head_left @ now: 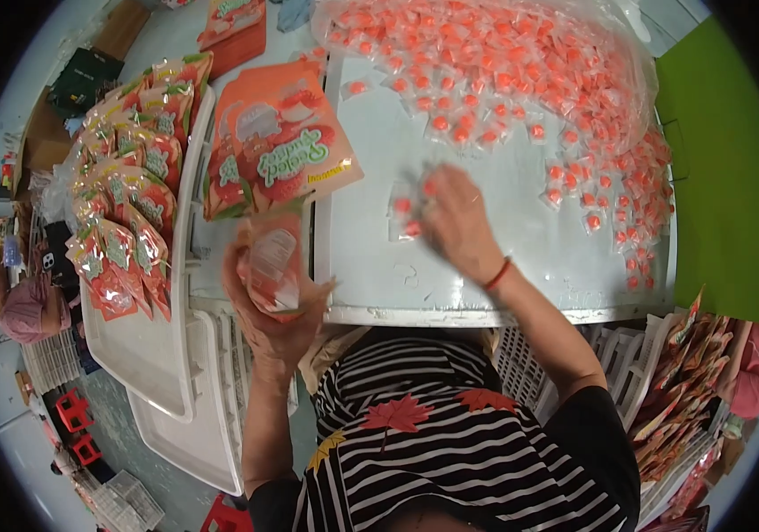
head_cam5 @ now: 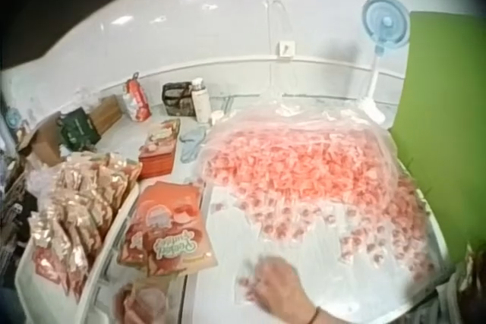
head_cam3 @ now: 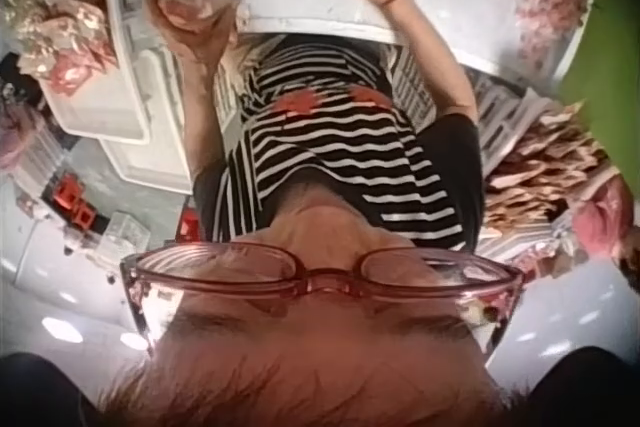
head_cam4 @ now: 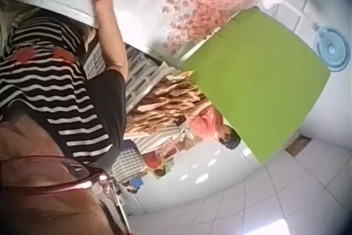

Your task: Packaging individual pink candies into branded plastic bags and organizing them into trays.

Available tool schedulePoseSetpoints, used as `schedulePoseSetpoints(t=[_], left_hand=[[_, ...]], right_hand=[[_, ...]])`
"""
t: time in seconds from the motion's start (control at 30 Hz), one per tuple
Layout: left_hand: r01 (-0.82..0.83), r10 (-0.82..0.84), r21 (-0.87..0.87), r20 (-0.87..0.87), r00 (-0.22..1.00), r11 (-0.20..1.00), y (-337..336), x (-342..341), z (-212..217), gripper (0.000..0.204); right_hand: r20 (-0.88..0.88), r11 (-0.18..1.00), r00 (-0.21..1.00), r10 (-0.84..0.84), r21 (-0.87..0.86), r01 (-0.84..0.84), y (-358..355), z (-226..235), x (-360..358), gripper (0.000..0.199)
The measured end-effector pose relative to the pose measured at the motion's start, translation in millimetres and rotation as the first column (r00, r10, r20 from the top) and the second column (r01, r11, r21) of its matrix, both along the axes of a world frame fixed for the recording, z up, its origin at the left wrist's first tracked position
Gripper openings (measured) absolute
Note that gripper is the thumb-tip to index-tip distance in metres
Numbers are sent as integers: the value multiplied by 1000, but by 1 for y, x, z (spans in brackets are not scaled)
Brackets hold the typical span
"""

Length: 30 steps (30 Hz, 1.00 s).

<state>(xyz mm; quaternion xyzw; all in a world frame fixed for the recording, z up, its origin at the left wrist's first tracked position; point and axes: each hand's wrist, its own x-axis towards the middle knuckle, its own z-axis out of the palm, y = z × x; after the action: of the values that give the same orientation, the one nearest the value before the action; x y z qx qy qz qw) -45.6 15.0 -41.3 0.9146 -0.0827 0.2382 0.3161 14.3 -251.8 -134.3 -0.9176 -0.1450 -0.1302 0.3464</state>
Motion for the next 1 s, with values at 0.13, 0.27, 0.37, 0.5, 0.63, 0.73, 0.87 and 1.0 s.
schedulePoseSetpoints(t=[0.13, 0.27, 0.37, 0.5, 0.63, 0.73, 0.87, 1.0], left_hand=[[-33, 33, -7, 21, 999, 999, 12, -3, -1, 107], [-46, 45, -36, -9, 999, 998, 12, 0, -4, 106], [-39, 40, -31, 8, 999, 999, 11, 0, -10, 107], [-31, 31, -18, 15, 999, 999, 8, 1, -7, 107], [-33, 33, 2, 37, 999, 999, 10, 2, -4, 106], [-56, 56, -18, -3, 998, 998, 11, -1, -6, 107], [-57, 57, -9, -18, 998, 998, 11, -1, -10, 108], [-54, 53, -35, -15, 998, 998, 8, 3, -5, 108]], right_hand=[[-362, 476, 932, -35, 814, 334, -61, 16, 30, 43], [-383, 513, 900, -209, 741, 434, -94, 9, 35, 31], [-87, 856, 948, -305, 412, 313, -69, 9, 28, 22], [308, 943, 933, -188, -208, 259, -29, 8, 46, 27], [263, 905, 950, -168, -341, 255, -23, 3, 57, 27], [229, 910, 967, -109, -369, 190, -22, 0, 43, 27], [150, 914, 974, -168, -347, 211, -23, 12, 52, 35], [82, 901, 988, -132, -404, 154, -7, 23, 36, 45]])
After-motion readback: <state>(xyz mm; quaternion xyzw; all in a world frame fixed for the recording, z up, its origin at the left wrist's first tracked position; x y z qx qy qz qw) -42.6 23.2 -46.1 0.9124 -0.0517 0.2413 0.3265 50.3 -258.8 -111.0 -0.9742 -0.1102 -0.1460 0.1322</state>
